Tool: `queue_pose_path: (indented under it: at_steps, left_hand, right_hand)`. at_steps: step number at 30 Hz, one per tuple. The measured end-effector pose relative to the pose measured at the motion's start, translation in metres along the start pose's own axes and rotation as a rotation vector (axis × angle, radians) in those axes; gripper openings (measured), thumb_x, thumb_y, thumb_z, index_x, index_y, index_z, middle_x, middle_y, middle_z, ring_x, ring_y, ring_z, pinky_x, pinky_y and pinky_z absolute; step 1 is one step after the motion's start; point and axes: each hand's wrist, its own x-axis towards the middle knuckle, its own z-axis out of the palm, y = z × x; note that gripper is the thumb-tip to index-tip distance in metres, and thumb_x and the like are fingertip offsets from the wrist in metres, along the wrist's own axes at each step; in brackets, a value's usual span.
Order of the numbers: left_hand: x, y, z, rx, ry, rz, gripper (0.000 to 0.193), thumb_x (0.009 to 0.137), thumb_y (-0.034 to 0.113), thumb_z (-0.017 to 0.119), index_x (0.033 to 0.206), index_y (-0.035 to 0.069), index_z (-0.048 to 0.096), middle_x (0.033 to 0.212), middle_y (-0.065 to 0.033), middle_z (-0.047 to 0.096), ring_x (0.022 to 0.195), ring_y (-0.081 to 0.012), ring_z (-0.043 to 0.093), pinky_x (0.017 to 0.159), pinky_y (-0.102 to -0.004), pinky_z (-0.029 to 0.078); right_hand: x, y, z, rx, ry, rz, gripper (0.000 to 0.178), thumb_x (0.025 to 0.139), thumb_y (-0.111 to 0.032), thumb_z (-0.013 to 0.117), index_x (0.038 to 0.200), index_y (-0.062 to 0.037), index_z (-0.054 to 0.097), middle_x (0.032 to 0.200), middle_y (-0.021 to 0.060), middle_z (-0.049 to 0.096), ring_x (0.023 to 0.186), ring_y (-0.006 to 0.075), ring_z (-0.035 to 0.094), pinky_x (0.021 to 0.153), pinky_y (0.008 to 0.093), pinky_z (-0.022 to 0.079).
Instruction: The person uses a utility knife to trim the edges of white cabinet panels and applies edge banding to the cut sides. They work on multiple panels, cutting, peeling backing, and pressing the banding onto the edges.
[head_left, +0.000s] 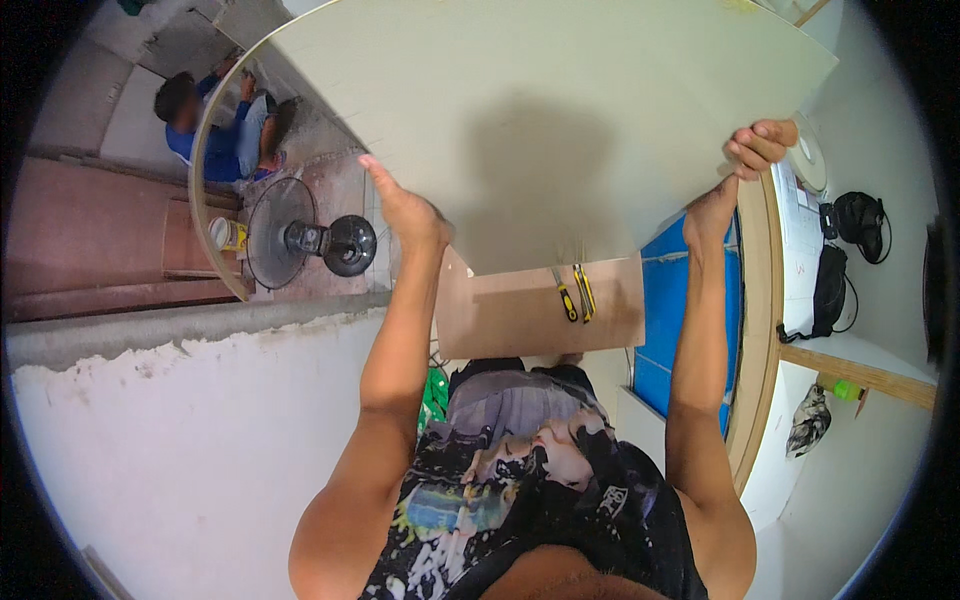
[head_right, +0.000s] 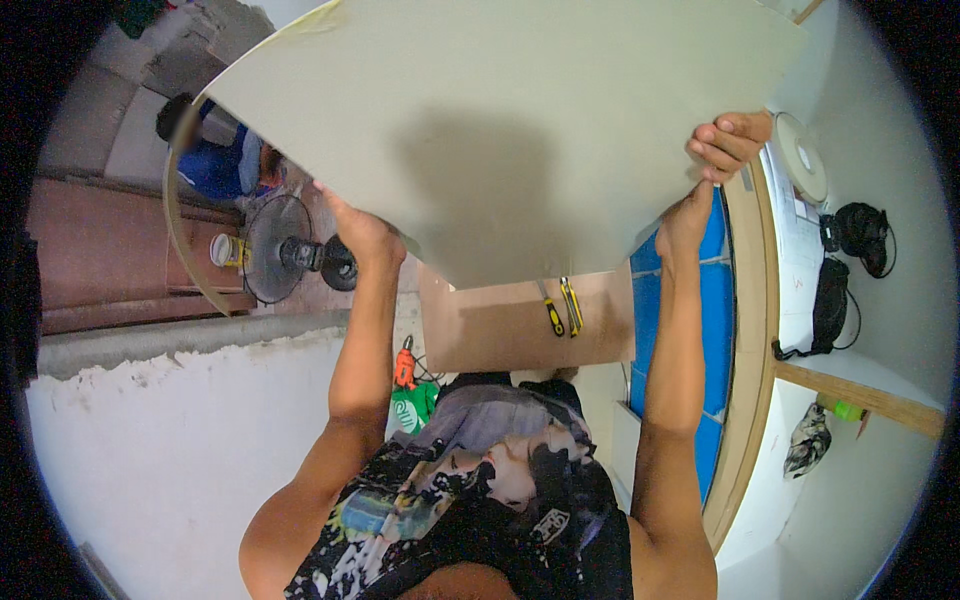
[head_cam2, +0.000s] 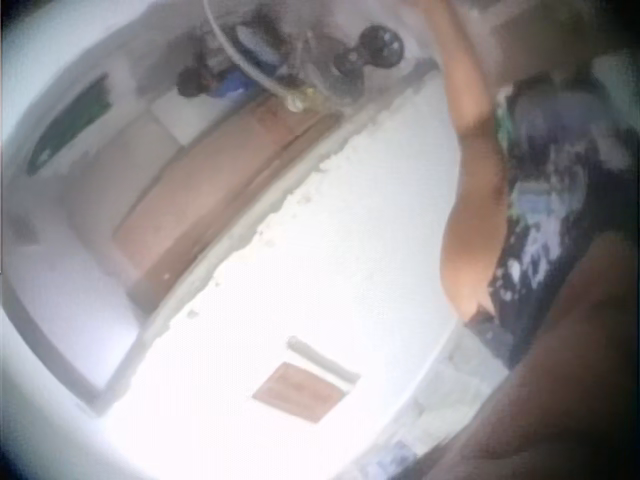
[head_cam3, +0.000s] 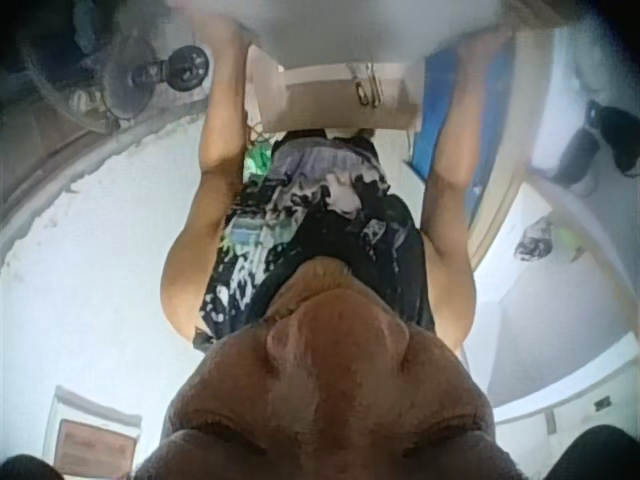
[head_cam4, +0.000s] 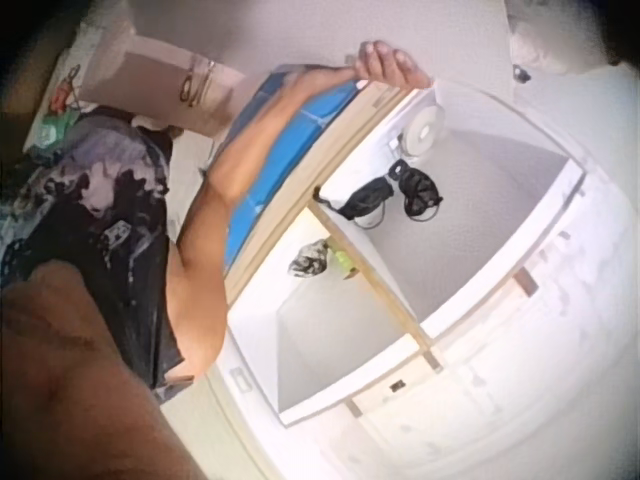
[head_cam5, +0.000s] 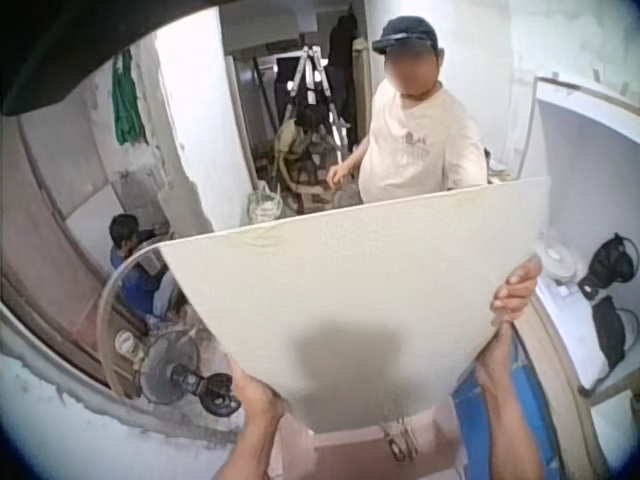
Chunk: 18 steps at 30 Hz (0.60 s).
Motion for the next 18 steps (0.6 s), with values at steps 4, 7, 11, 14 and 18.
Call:
queue_pose_path:
  at_steps: [4, 7, 11, 14, 18]
  left_hand:
    - [-0.030, -0.007, -0.043, 0.037, -0.050, 0.045, 0.056, 0.104, 0.042, 0.034, 0.141, 0.001, 0.039, 0.136, -0.0112, 0.051, 0.121, -0.0237, 0.053, 0.103, -0.0376, 0.043]
    - [-0.065, -0.035, -0.102, 0.052, -0.017, 0.077, 0.043, 0.103, 0.032, 0.036, 0.127, -0.001, 0.048, 0.122, -0.0126, 0.058, 0.108, -0.0236, 0.058, 0.096, -0.0352, 0.047]
    - [-0.113, -0.026, -0.140, -0.059, -0.399, -0.192, 0.078, 0.095, 0.067, 0.023, 0.087, -0.001, 0.060, 0.086, -0.0169, 0.062, 0.082, -0.0277, 0.060, 0.081, -0.0391, 0.049]
    - [-0.163, 0.002, -0.133, -0.072, -0.422, -0.289, 0.092, 0.093, 0.076, 0.016, 0.065, -0.001, 0.058, 0.073, -0.0171, 0.059, 0.070, -0.0282, 0.054, 0.083, -0.0380, 0.045]
    - [-0.209, 0.000, -0.133, 0.059, -0.437, -0.167, 0.092, 0.095, 0.072, 0.011, 0.063, 0.000, 0.058, 0.070, -0.0152, 0.059, 0.075, -0.0286, 0.053, 0.087, -0.0390, 0.042]
  right_hand:
    - [-0.057, -0.006, -0.037, -0.039, 0.111, 0.060, 0.046, 0.100, -0.032, 0.043, 0.135, -0.0034, 0.049, 0.127, 0.0081, 0.059, 0.118, 0.0216, 0.056, 0.101, 0.0371, 0.044]
    - [-0.113, -0.003, -0.082, -0.022, 0.132, 0.101, 0.040, 0.099, -0.029, 0.044, 0.127, -0.0020, 0.054, 0.120, 0.0082, 0.062, 0.114, 0.0220, 0.058, 0.098, 0.0385, 0.046]
    - [-0.172, -0.008, -0.165, 0.301, -0.265, 0.302, 0.050, 0.106, -0.033, 0.032, 0.071, -0.0065, 0.057, 0.074, 0.0122, 0.055, 0.071, 0.0210, 0.052, 0.072, 0.0385, 0.045]
    - [-0.209, 0.002, -0.219, 0.238, -0.348, 0.143, 0.044, 0.106, -0.027, 0.031, 0.081, -0.0042, 0.059, 0.079, 0.0129, 0.059, 0.078, 0.0235, 0.055, 0.078, 0.0392, 0.048]
    - [-0.229, 0.039, -0.282, 0.362, -0.550, -0.050, 0.038, 0.104, -0.020, 0.033, 0.092, 0.0021, 0.061, 0.090, 0.0165, 0.063, 0.094, 0.0285, 0.061, 0.090, 0.0397, 0.051]
